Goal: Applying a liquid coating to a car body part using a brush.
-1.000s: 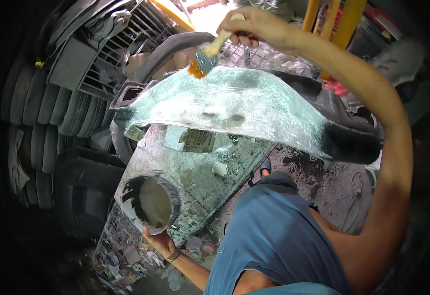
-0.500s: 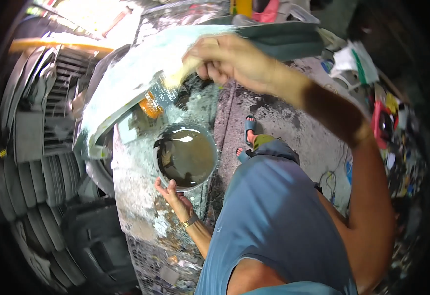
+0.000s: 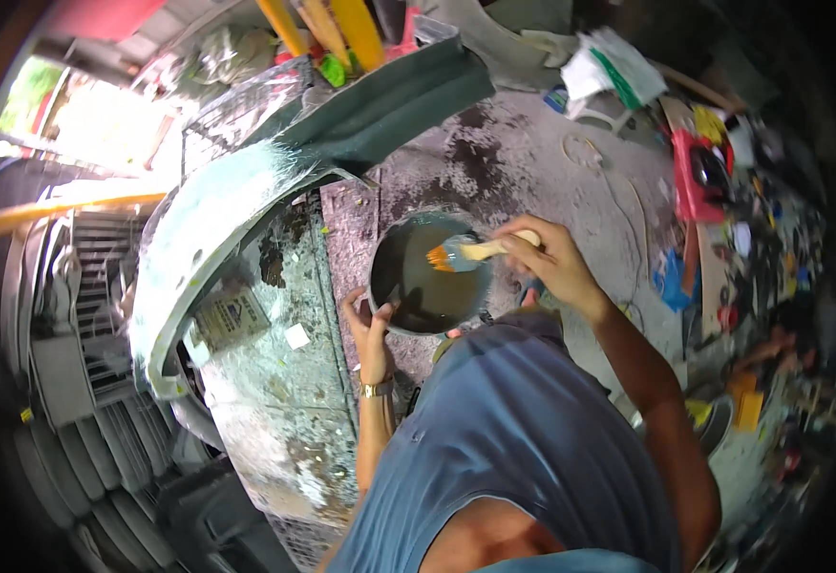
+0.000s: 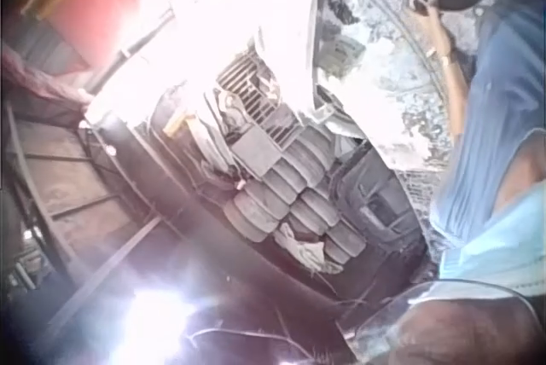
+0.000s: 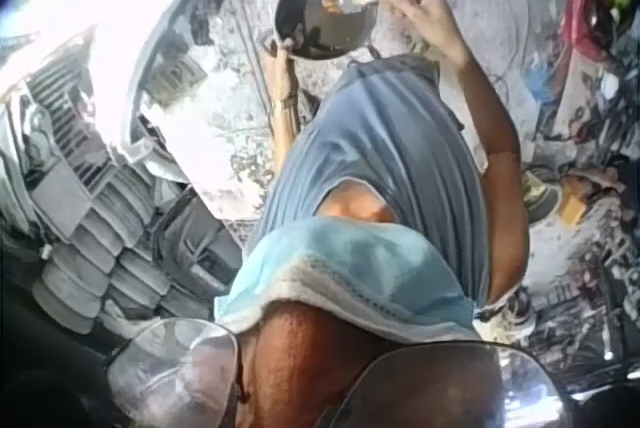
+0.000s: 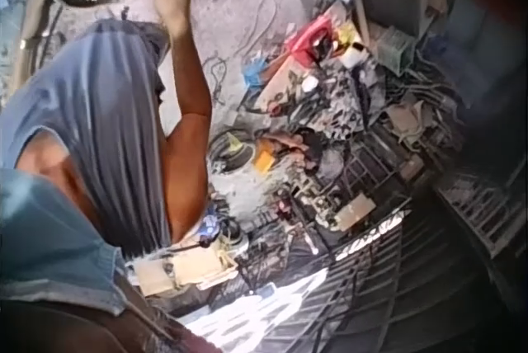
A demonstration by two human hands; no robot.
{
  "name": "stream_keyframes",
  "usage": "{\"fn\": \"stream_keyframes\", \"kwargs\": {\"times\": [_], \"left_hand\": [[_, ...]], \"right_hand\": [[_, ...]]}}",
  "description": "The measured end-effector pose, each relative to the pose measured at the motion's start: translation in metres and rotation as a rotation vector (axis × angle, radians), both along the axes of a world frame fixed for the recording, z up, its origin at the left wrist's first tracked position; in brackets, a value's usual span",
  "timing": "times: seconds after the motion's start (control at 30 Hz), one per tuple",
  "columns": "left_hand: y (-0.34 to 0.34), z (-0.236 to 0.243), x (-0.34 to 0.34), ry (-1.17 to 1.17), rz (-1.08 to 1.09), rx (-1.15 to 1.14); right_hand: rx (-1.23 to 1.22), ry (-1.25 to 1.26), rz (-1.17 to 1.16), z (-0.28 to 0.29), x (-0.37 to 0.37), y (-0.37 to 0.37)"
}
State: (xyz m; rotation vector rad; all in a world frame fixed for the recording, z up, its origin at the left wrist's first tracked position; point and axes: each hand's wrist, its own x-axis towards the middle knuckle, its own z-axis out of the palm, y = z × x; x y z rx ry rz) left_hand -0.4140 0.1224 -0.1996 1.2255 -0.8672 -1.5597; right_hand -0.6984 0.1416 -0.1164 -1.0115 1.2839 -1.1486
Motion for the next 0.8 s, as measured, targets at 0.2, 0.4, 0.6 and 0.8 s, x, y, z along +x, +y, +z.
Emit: {"fn": "stream_keyframes", "kwargs": {"times": [0.2, 0.4, 0.6, 0.8], "left_hand": [[-0.002, -0.005, -0.101, 0.028, -0.089, -0.033], [0.015, 0.039, -0.155, 0.022, 0.152, 0.035], [-0.001, 0.08, -0.163, -0.052, 0.31, -0.061], [-0.038, 0.08, -0.168, 0.037, 0.45, -0.121]], "right_hand": [[-0.081, 0.127, 0.035, 0.005, -0.103, 0.006], [-0.419, 0.455, 0.409, 0.052, -0.137, -0.063], [-0.62, 0.414, 0.622, 0.09, -0.126, -0.138], [-0.559, 0.334, 0.774, 0.104, -0.124, -0.192]]}}
